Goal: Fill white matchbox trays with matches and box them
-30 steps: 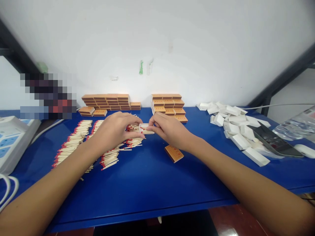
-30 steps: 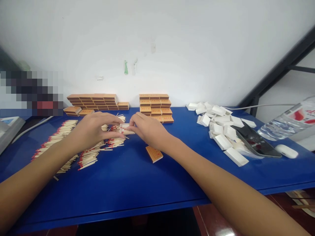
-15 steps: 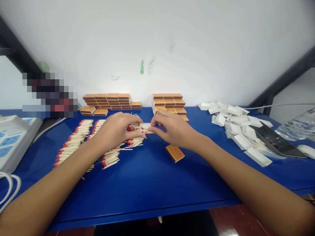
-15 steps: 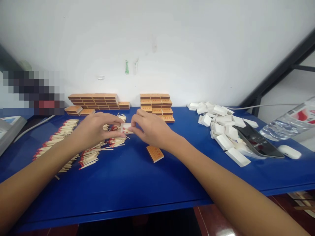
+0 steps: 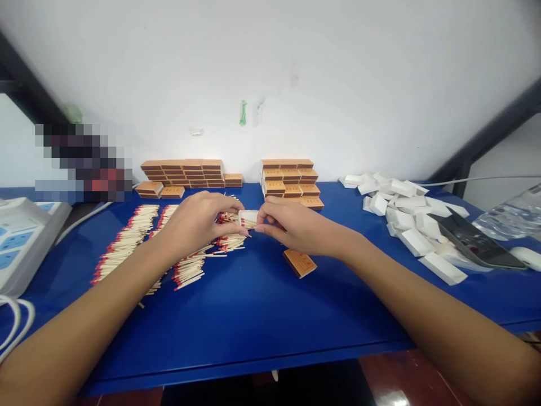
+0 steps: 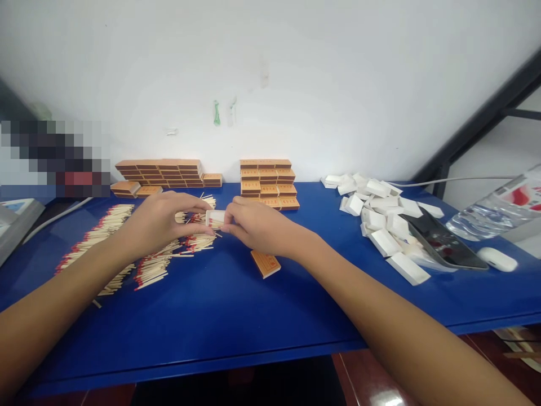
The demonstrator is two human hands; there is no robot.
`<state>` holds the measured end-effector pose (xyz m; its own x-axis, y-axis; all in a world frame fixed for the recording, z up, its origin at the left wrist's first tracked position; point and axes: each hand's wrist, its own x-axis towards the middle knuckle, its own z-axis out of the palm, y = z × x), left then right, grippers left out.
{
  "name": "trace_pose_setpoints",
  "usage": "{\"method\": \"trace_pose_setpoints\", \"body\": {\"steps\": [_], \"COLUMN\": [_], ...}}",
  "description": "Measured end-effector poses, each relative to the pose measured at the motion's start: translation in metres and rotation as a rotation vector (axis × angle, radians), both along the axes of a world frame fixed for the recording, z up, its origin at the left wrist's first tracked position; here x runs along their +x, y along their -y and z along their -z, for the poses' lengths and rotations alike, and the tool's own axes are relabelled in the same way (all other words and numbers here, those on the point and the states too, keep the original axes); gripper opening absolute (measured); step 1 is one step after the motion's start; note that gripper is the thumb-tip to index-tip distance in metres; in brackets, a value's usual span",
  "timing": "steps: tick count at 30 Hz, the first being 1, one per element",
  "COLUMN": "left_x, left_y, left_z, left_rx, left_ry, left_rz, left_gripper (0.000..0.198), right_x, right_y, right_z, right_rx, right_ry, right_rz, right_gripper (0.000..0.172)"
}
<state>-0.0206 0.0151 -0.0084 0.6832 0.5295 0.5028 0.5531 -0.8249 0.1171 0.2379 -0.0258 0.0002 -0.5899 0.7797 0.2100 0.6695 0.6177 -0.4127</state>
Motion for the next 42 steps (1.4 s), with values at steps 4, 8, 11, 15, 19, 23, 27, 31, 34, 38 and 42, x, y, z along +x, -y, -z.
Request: {"method": "trace_pose_setpoints", "body": {"steps": [4, 8, 11, 15, 19, 23, 27, 31, 34, 38, 42], "left_x": [0.000, 0.002, 0.003, -0.001, -0.011, -0.016, -0.014, -0.012, -0.012, -0.012, -0.013], "left_y": [0.000, 0.002, 0.003, 0.000, -0.007, -0.011, -0.010, -0.010, -0.010, -0.010, -0.011], "left_z": [-0.001, 0.000, -0.001, -0.005, -0.010, -0.011, -0.010, -0.009, -0.010, -0.010, -0.009], "left_rx": [-0.017, 0.038, 0.052, 0.024, 0.055, 0.052, 0.041, 0.045, 0.036, 0.032, 0.056], "left_ry": [0.001, 0.004, 0.024, 0.041, 0.051, 0.048, 0.030, 0.025, 0.030, 0.019, 0.005], "left_rz": [-0.015, 0.018, 0.044, -0.035, -0.220, -0.309, -0.260, -0.246, -0.249, -0.244, -0.228], "left_gripper": [0.048, 0.049, 0.051, 0.053, 0.052, 0.051, 0.053, 0.054, 0.055, 0.056, 0.057], "right_x": [0.002, -0.001, -0.005, -0.007, -0.007, -0.011, -0.016, -0.015, -0.009, -0.005, -0.009], "right_y": [-0.002, -0.006, -0.007, -0.008, -0.008, -0.007, -0.007, -0.009, -0.010, -0.010, -0.005], "right_z": [0.002, 0.007, 0.011, 0.013, 0.020, 0.033, 0.039, 0.037, 0.032, 0.025, 0.025], "right_rx": [0.016, 0.065, 0.105, 0.210, 0.200, 0.078, 0.022, -0.001, -0.012, -0.001, 0.046], "right_ry": [-0.053, -0.170, -0.256, -0.342, -0.271, -0.080, -0.042, -0.026, 0.021, 0.058, -0.017], "right_rz": [-0.014, 0.038, 0.038, 0.111, 0.184, 0.110, 0.100, 0.090, 0.080, 0.079, 0.039], "right_gripper": [0.014, 0.015, 0.012, 0.011, 0.011, 0.015, 0.013, 0.011, 0.011, 0.008, 0.006]}}
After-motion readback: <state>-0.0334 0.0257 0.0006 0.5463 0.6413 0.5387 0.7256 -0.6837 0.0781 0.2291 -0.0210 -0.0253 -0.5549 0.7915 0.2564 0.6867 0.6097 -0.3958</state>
